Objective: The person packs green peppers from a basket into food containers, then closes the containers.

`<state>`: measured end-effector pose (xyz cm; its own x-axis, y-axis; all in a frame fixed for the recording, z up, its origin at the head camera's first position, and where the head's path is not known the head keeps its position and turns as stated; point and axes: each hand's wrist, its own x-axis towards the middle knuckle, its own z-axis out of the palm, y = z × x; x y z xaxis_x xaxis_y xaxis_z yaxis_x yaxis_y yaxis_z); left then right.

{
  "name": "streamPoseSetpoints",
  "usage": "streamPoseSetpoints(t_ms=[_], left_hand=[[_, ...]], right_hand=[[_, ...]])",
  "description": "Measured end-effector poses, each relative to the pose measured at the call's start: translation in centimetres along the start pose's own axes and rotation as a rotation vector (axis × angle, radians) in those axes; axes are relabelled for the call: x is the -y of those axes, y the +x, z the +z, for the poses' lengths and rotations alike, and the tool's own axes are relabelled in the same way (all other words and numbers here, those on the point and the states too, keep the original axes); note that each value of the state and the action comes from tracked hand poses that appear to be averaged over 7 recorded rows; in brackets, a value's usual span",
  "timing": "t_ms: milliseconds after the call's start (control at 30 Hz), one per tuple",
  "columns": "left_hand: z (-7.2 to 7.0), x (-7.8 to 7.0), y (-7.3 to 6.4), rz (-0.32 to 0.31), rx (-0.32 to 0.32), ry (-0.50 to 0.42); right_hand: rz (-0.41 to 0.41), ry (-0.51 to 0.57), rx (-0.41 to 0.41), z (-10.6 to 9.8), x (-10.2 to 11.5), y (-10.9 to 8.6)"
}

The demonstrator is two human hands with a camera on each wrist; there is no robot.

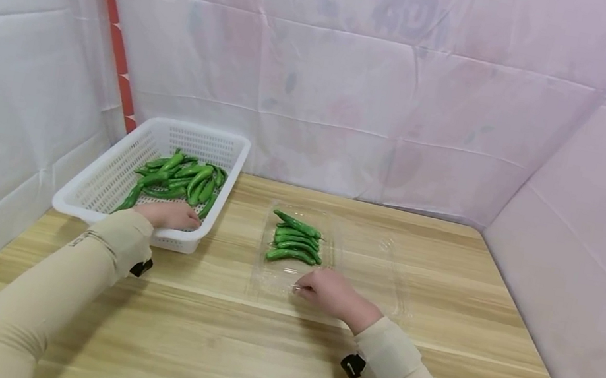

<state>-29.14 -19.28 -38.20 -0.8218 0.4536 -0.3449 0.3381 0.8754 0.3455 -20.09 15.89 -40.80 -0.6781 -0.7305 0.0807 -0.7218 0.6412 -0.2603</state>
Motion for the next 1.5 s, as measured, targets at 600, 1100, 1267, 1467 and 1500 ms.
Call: streamPoseSetpoints(t_ms=[600,1100,1267,1467,1500], left_hand=[[-0.1,0.4,-0.7,0.018,-0.178,-0.037],[-0.7,2.4,-3.3,-0.011,-0.483,-0.022],[-1.6,1.7,-4.4,0.001,-0.609,-0.059],[-2.6,-0.5,-5.8,0.049,-0.723,-0.065],[-2.6,-0.8,-5.9,0.063,-0.738,-0.060]], right_hand=[[0.015,0.010,0.010,0.4,0.2,0.0],[0.009,0.020,0.007,0.4,0.1,0.0],[0.007,0.028,0.005,0.3,0.1,0.0],[0.002,0.028,0.005,0.0,0.0,-0.1],[0.002,0.027,0.008,0.0,0.0,-0.1]])
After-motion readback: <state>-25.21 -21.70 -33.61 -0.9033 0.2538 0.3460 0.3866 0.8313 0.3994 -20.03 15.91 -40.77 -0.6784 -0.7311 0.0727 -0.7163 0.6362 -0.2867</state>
